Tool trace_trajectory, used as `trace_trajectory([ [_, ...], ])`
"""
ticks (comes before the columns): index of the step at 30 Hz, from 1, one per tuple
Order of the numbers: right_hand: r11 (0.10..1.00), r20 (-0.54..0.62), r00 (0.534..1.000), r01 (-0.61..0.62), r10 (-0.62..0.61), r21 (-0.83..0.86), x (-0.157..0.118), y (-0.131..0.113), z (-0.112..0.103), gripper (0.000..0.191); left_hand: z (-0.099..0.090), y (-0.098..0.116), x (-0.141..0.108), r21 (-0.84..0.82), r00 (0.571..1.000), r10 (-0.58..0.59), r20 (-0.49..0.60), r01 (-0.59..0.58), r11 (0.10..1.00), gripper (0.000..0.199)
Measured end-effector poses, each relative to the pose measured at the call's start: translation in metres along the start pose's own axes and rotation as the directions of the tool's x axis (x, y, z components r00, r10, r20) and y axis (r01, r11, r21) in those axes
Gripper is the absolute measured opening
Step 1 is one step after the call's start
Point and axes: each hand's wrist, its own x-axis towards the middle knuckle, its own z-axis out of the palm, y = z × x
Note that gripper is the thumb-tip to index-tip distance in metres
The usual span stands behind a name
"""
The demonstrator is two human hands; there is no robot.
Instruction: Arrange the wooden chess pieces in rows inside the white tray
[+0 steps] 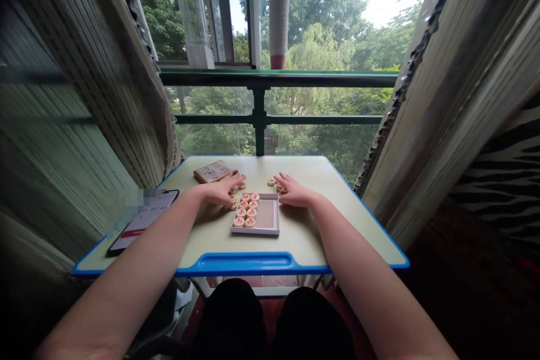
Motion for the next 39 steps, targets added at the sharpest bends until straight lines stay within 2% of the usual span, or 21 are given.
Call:
trace_trajectory([
  [4, 1.000, -0.136, 0.991, 0.002, 0.001, 0.023, 0.008, 0.002, 0.009, 0.070, 0.003, -0.002, 0.002, -0.117, 0.993, -0.023, -0.113, 0.010, 0.993, 0.094],
  [9, 0.999, -0.219, 0.976, -0.021, 0.015, -0.028, 0.012, 0.002, 0.013, 0.053, 0.004, 0.002, 0.005, -0.153, 0.974, -0.010, -0.225, -0.026, 0.988, 0.068],
  [12, 0.992, -0.271, 0.962, -0.047, 0.014, -0.116, 0.005, -0.003, 0.005, 0.048, 0.001, 0.007, 0.005, -0.124, 0.955, -0.041, -0.293, 0.004, 0.992, 0.056],
  [15, 0.973, -0.260, 0.958, -0.168, 0.124, -0.155, -0.007, -0.008, -0.009, 0.050, -0.004, 0.009, 0.003, -0.128, 0.935, -0.101, -0.339, 0.060, 0.990, 0.050],
  [17, 0.963, -0.160, 0.963, -0.239, 0.219, -0.121, -0.015, -0.010, -0.017, 0.059, -0.007, 0.009, 0.001, -0.122, 0.943, -0.089, -0.321, 0.052, 0.991, 0.057],
  [20, 0.957, -0.035, 0.959, -0.282, 0.280, -0.069, -0.019, -0.009, -0.021, 0.065, -0.006, 0.008, -0.003, -0.057, 0.985, -0.029, -0.172, 0.019, 0.998, 0.077],
  [23, 0.964, -0.098, 0.960, -0.265, 0.263, -0.007, -0.014, -0.006, -0.015, 0.054, -0.001, 0.009, -0.004, -0.009, 0.998, -0.055, -0.020, 0.055, 0.998, 0.090],
  [25, 0.976, -0.194, 0.956, -0.217, 0.218, 0.029, -0.007, -0.002, -0.009, 0.046, 0.001, 0.012, -0.003, -0.017, 0.994, -0.107, 0.006, 0.108, 0.994, 0.088],
  [28, 0.987, -0.293, 0.943, -0.150, 0.161, 0.058, 0.004, 0.005, 0.002, 0.041, 0.002, 0.015, -0.002, -0.051, 0.988, -0.150, -0.029, 0.148, 0.988, 0.079],
  [33, 0.989, -0.401, 0.904, -0.126, 0.148, 0.081, 0.015, 0.010, 0.014, 0.047, 0.007, 0.016, 0.003, -0.142, 0.977, -0.143, -0.156, 0.122, 0.982, 0.072],
  [36, 0.987, -0.361, 0.920, -0.120, 0.151, 0.107, 0.017, 0.007, 0.015, 0.052, 0.013, 0.014, 0.009, -0.193, 0.966, -0.134, -0.222, 0.092, 0.977, 0.072],
  [39, 0.987, -0.236, 0.961, -0.122, 0.144, 0.105, 0.014, 0.002, 0.012, 0.059, 0.018, 0.011, 0.016, -0.222, 0.957, -0.102, -0.270, 0.041, 0.974, 0.072],
])
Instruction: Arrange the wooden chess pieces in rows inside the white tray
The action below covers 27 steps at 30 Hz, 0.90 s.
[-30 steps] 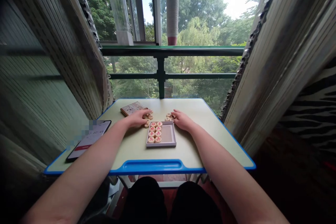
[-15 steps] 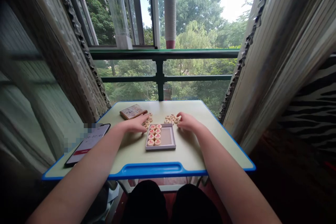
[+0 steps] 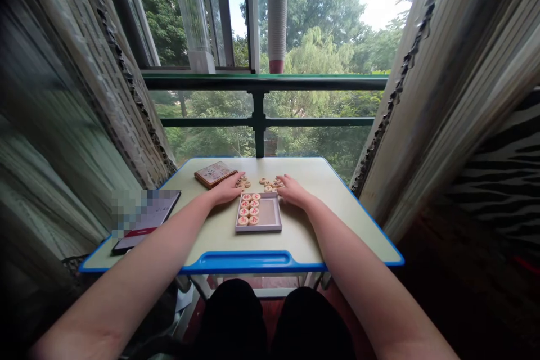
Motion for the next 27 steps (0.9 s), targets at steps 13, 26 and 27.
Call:
trace_trajectory([
  [13, 0.997, 0.018, 0.997, 0.071, -0.071, 0.008, 0.004, 0.003, -0.001, 0.056, 0.002, -0.022, 0.013, -0.297, 0.996, 0.092, 0.013, -0.084, 0.951, 0.086],
  [26, 0.980, -0.110, 0.977, 0.190, -0.184, 0.053, 0.006, 0.006, 0.007, 0.020, 0.012, -0.022, 0.018, -0.368, 0.990, 0.114, -0.083, -0.137, 0.920, 0.056],
  [27, 0.981, -0.106, 0.977, 0.190, -0.183, 0.050, 0.005, 0.005, 0.007, 0.020, 0.013, -0.021, 0.018, -0.348, 0.990, 0.109, -0.084, -0.132, 0.928, 0.053],
])
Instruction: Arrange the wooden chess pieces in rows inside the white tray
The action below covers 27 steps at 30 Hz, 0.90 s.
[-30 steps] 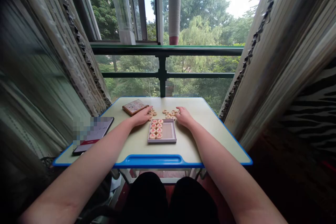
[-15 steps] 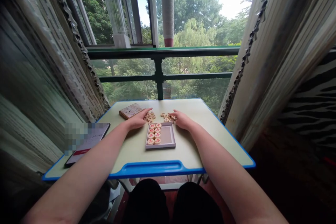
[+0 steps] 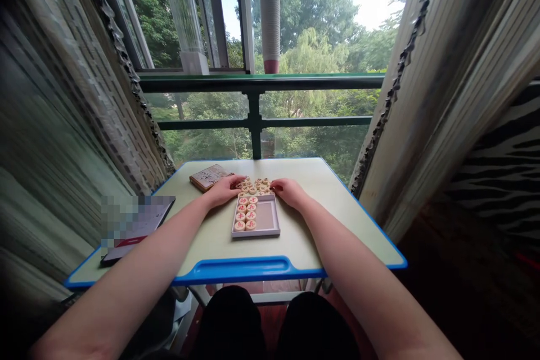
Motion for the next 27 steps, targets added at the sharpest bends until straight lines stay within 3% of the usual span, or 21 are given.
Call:
trace_trajectory([
  [3, 1.000, 0.016, 1.000, -0.010, 0.010, -0.010, -0.001, -0.003, -0.002, 0.028, 0.000, 0.003, -0.001, 0.096, 1.000, 0.005, 0.018, -0.007, 0.995, 0.044],
  [8, 1.000, 0.071, 0.997, -0.014, 0.015, -0.008, -0.002, -0.006, -0.002, 0.037, -0.003, 0.010, -0.002, 0.250, 0.983, 0.127, 0.129, -0.157, 0.956, 0.044],
  [12, 0.999, 0.079, 0.997, -0.008, 0.011, -0.044, -0.003, -0.008, -0.003, 0.039, -0.001, 0.012, -0.001, 0.314, 0.981, 0.060, 0.187, -0.118, 0.942, 0.053],
  [20, 0.998, 0.001, 1.000, -0.001, 0.001, -0.058, -0.011, -0.025, -0.012, 0.040, 0.001, 0.008, 0.001, 0.380, 0.974, 0.153, 0.168, -0.207, 0.901, 0.048],
  [27, 0.992, 0.135, 0.987, 0.095, -0.083, -0.080, -0.016, -0.034, -0.016, 0.027, 0.002, 0.012, 0.000, 0.434, 0.987, 0.123, 0.099, -0.154, 0.888, 0.053],
])
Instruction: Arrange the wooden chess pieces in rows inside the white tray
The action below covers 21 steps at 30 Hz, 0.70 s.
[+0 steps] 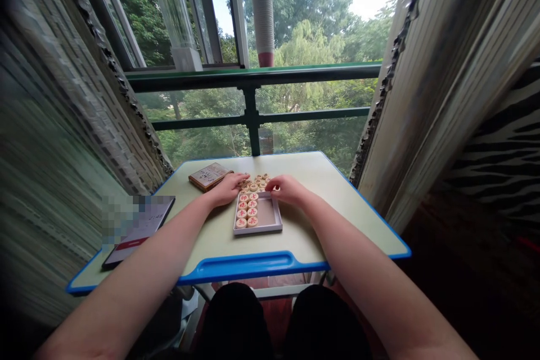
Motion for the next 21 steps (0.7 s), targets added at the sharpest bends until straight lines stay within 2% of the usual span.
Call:
trace_trajectory([
  [7, 1.000, 0.029, 1.000, -0.007, 0.007, 0.003, 0.003, 0.003, 0.003, 0.025, 0.000, 0.000, 0.000, 0.015, 0.999, 0.047, 0.025, -0.048, 0.999, 0.047],
  [13, 1.000, 0.033, 0.999, 0.003, -0.003, -0.005, 0.000, -0.002, 0.000, 0.021, -0.003, 0.004, 0.000, 0.043, 0.999, 0.041, -0.029, -0.039, 0.998, 0.048],
  [21, 0.999, 0.129, 0.992, -0.014, 0.009, 0.038, -0.004, -0.007, -0.006, 0.020, -0.008, 0.005, -0.003, 0.026, 0.995, -0.007, -0.098, 0.010, 1.000, 0.047],
])
